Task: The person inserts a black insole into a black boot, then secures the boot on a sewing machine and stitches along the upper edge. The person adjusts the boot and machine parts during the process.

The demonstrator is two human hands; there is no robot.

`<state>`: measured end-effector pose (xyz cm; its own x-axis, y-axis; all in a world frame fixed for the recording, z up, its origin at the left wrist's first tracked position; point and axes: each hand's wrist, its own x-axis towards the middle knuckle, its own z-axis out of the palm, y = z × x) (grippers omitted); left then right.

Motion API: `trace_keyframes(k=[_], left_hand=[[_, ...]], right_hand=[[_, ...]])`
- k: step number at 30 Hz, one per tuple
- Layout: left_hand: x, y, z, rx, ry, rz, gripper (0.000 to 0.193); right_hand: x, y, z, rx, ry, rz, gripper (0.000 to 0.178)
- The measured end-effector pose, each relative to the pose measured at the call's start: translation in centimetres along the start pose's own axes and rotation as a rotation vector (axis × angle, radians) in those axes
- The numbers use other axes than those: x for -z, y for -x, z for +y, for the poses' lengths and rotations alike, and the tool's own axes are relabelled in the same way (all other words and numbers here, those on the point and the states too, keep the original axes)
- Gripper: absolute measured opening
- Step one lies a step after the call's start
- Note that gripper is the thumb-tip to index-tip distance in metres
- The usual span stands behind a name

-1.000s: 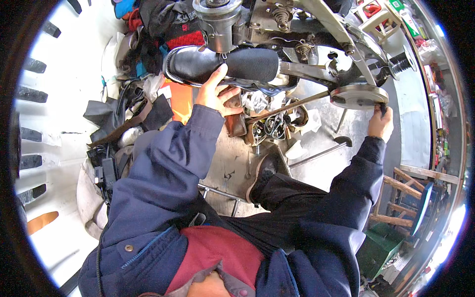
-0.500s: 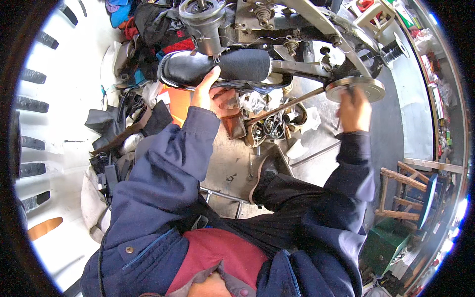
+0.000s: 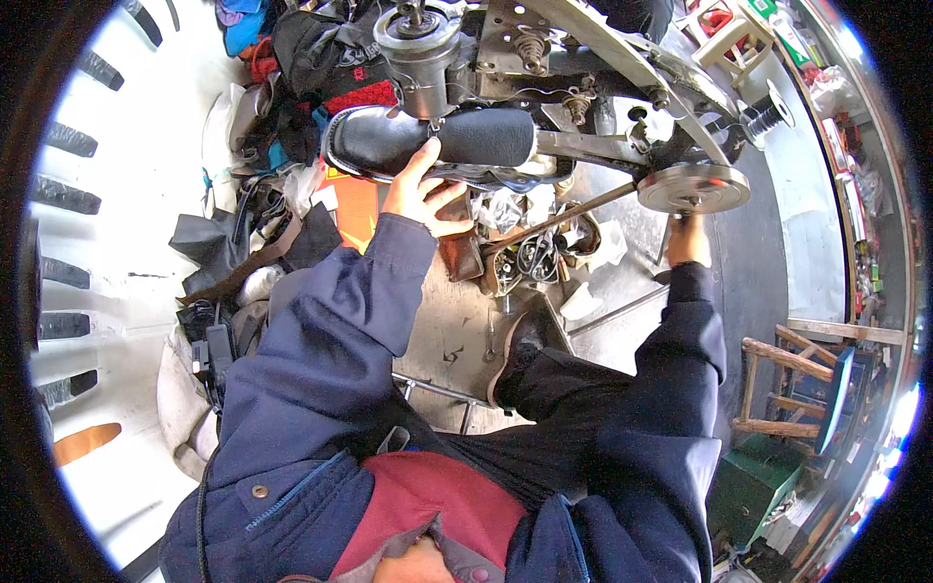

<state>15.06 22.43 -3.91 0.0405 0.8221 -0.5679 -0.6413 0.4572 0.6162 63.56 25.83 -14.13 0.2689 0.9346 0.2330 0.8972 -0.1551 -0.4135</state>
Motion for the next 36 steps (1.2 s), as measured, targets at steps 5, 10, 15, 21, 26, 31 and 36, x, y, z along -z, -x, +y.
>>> trace_keyframes(k=[5,10,15,21,26,31,36], left_hand=[[0.1,-0.2,0.0,0.015,-0.002,0.005,0.090],[0.6,-0.8,-0.6,0.010,-0.047,0.029,0.080],[0.8,-1.7,-1.4,-0.011,0.007,0.070,0.087],[1.3,-2.4,-1.4,-0.121,-0.006,-0.065,0.093],[1.4,-2.5,-1.9,-0.138,0.006,-0.021,0.095],[1.7,-3.0,-2.1,-0.147,-0.012,-0.029,0.094],[1.8,-3.0,-2.0,-0.142,-0.052,-0.050,0.087]], right_hand=[[1.2,2.1,-7.8,-0.007,0.290,-0.125,0.051],[9.6,3.3,-18.8,0.076,0.043,-0.099,0.042],[7.0,5.7,-30.3,0.583,-0.447,-0.039,0.035],[2.5,5.2,-36.3,0.543,-0.572,-0.072,0.042],[0.4,4.2,-36.3,0.474,-0.540,-0.019,0.041],[-0.4,3.7,-36.6,0.401,-0.728,-0.082,0.034],[0.0,4.1,-36.8,0.264,-0.908,-0.122,0.023]])
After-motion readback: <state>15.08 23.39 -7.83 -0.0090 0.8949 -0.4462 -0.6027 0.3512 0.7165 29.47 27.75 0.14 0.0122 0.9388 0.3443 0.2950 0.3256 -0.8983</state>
